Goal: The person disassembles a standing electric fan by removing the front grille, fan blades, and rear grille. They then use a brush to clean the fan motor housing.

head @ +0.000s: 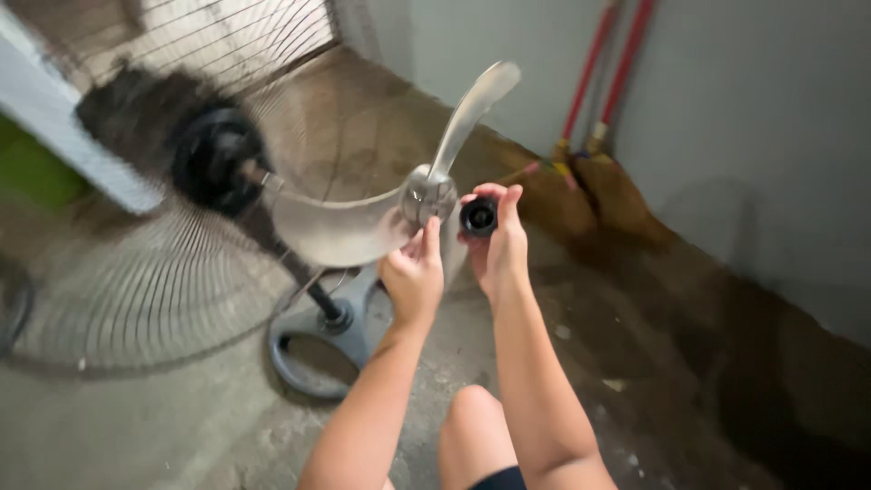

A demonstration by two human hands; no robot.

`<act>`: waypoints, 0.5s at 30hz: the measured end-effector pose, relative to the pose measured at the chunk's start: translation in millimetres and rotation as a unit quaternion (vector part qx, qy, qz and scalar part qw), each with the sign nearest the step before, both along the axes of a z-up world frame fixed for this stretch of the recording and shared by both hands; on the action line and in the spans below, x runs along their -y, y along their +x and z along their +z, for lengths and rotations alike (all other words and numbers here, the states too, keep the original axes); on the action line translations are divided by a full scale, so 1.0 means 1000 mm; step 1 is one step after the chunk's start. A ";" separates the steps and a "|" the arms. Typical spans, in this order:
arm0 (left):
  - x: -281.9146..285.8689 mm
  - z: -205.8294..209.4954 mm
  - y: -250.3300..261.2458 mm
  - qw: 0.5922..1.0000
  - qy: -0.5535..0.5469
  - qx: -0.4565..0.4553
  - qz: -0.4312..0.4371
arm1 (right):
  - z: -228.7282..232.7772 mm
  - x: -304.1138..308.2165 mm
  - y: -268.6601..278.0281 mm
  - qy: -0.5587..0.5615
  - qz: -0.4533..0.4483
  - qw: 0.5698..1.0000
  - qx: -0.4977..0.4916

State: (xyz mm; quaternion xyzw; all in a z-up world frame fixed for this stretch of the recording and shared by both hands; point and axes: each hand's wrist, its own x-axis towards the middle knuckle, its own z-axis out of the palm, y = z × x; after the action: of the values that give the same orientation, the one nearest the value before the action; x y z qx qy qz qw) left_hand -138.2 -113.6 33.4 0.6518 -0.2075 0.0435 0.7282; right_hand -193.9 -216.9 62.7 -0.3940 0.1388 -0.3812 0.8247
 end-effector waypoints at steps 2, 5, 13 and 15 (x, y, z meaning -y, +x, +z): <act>0.013 0.021 -0.012 0.999 0.045 -0.009 0.004 | 0.018 0.005 -0.015 0.047 -0.027 0.999 -0.005; 0.033 0.063 -0.034 0.997 0.010 -0.072 -0.040 | 0.056 0.012 -0.041 0.097 -0.064 0.993 0.011; 0.071 0.202 -0.117 0.970 -0.028 -0.126 -0.207 | 0.175 0.040 -0.141 0.160 -0.152 0.975 0.026; 0.080 0.243 -0.144 0.954 0.009 -0.188 -0.235 | 0.213 0.046 -0.173 0.177 -0.175 0.968 0.024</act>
State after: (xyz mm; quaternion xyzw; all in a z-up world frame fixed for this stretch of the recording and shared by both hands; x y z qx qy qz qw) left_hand -282.4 -193.9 276.0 0.5876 -0.2143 -0.2543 0.7377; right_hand -366.9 -262.4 275.5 -0.2015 0.2507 -0.4983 0.8051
